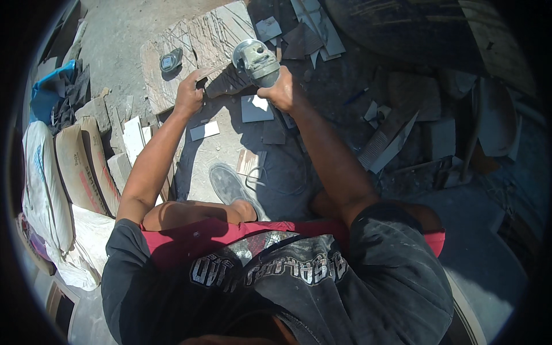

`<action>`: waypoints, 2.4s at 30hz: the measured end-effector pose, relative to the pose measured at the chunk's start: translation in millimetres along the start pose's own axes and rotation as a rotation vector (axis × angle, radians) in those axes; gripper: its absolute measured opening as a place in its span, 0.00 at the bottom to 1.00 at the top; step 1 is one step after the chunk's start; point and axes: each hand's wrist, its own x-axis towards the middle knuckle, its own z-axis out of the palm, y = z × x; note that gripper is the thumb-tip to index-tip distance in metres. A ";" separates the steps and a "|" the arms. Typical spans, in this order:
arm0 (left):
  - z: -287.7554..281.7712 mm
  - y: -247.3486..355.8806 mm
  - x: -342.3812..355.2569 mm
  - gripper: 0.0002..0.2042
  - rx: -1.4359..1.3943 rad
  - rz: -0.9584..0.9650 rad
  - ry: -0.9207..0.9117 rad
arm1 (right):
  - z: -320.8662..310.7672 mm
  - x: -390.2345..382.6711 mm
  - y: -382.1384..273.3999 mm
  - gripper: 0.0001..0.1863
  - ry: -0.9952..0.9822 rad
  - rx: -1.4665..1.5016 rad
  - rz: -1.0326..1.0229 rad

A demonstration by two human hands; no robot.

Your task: Using an angle grinder to cut small ceramic tiles while held by hand.

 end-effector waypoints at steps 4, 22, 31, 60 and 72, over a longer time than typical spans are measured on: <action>-2.8 -2.7 -1.3 0.19 0.020 0.029 0.014 | 7.1 -2.1 -3.0 0.38 0.009 -0.035 -0.005; -0.7 -1.2 -0.9 0.28 0.020 -0.050 -0.039 | -4.0 -3.4 -14.3 0.41 -0.056 0.015 0.017; 0.0 -0.8 0.3 0.23 0.002 -0.021 -0.014 | 5.0 -8.6 -20.6 0.40 0.003 -0.125 -0.008; 21.0 5.7 -1.5 0.32 0.614 0.305 0.026 | -48.5 -15.3 4.0 0.26 0.092 0.176 0.190; 27.5 10.3 -0.6 0.31 0.634 0.315 0.018 | -42.9 -19.3 -1.4 0.25 0.114 0.154 0.177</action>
